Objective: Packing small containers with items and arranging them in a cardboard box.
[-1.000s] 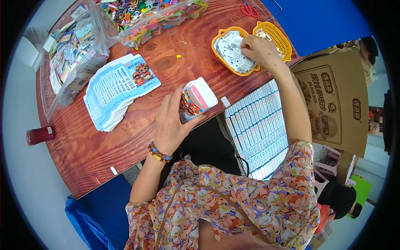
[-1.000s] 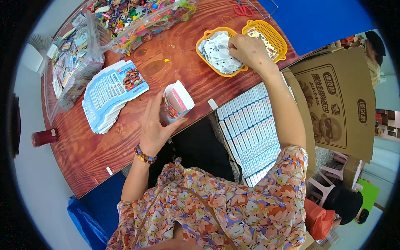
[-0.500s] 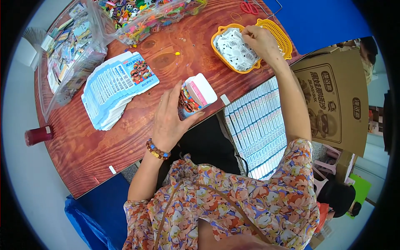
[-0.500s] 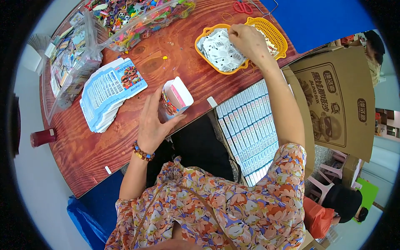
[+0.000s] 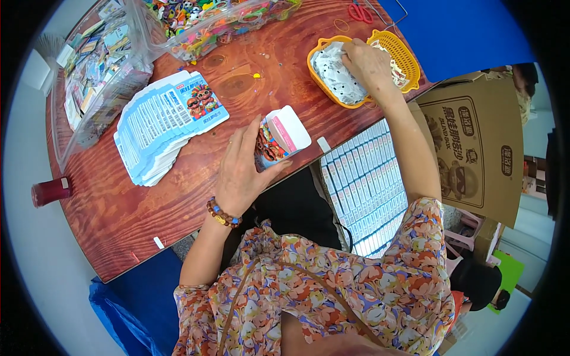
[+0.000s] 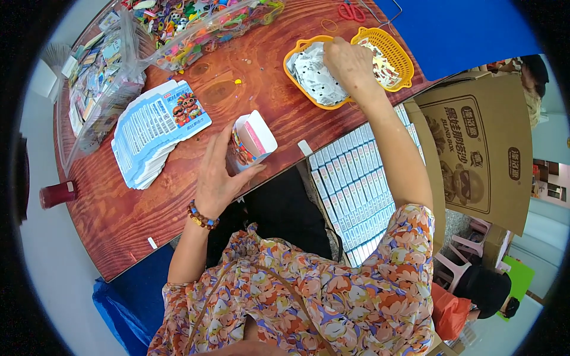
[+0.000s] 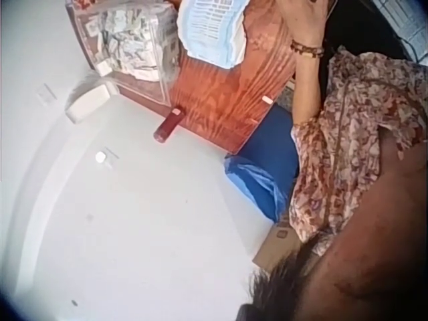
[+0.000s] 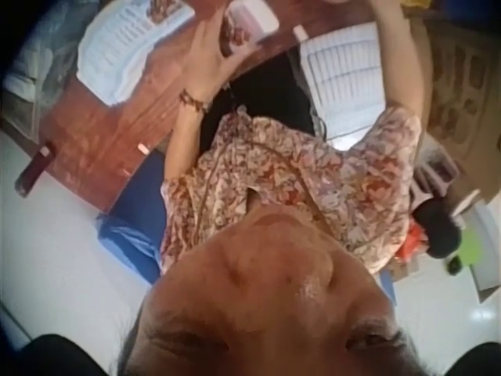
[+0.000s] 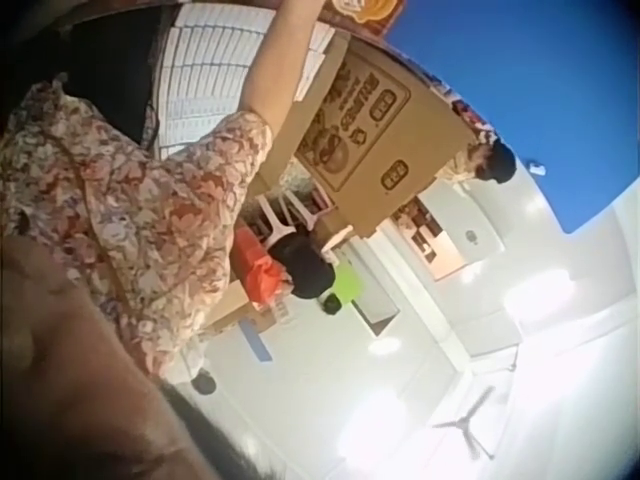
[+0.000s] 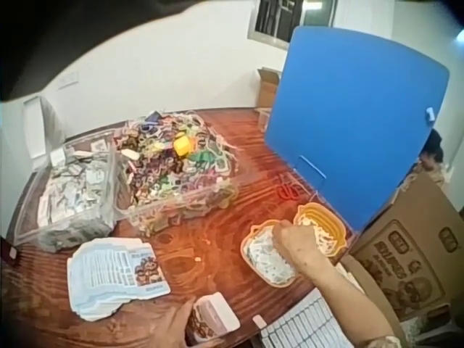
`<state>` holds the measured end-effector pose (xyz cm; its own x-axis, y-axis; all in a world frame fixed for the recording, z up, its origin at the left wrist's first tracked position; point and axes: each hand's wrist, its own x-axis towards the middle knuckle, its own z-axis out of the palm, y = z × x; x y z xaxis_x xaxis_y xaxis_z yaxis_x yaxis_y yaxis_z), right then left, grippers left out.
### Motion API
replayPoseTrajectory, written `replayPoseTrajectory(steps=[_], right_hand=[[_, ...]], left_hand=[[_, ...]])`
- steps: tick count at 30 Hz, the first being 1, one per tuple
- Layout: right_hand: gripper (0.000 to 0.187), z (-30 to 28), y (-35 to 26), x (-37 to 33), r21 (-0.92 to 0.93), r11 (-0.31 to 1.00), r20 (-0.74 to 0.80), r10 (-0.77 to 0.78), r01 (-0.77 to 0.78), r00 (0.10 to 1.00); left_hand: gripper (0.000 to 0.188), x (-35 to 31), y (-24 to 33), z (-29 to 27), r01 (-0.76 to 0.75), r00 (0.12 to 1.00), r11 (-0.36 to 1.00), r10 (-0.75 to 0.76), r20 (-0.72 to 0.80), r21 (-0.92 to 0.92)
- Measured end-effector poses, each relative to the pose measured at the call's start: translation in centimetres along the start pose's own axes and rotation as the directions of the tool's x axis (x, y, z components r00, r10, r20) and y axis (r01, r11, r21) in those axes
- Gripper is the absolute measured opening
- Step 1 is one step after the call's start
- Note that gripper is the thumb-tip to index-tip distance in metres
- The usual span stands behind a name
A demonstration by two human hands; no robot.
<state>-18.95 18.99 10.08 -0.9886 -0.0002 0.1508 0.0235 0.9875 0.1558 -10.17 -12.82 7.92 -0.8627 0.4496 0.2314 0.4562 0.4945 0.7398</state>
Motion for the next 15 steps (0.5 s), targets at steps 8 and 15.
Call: replayPoseTrajectory(steps=[8, 15], right_hand=[[0.020, -1.2, 1.6, -0.8, 0.495, 0.863, -0.020, 0.127, -0.101, 0.992], [0.022, -7.3, -3.6, -4.2, 0.974, 0.132, 0.196, -0.089, -0.183, 0.977]], left_hand=[[0.084, 0.5, -0.3, -0.2, 0.004, 1.000, 1.000, -0.004, -0.011, 0.008], [0.082, 3.7, 0.5, 1.4, -0.070, 0.990, 0.973, 0.095, -0.104, 0.222]])
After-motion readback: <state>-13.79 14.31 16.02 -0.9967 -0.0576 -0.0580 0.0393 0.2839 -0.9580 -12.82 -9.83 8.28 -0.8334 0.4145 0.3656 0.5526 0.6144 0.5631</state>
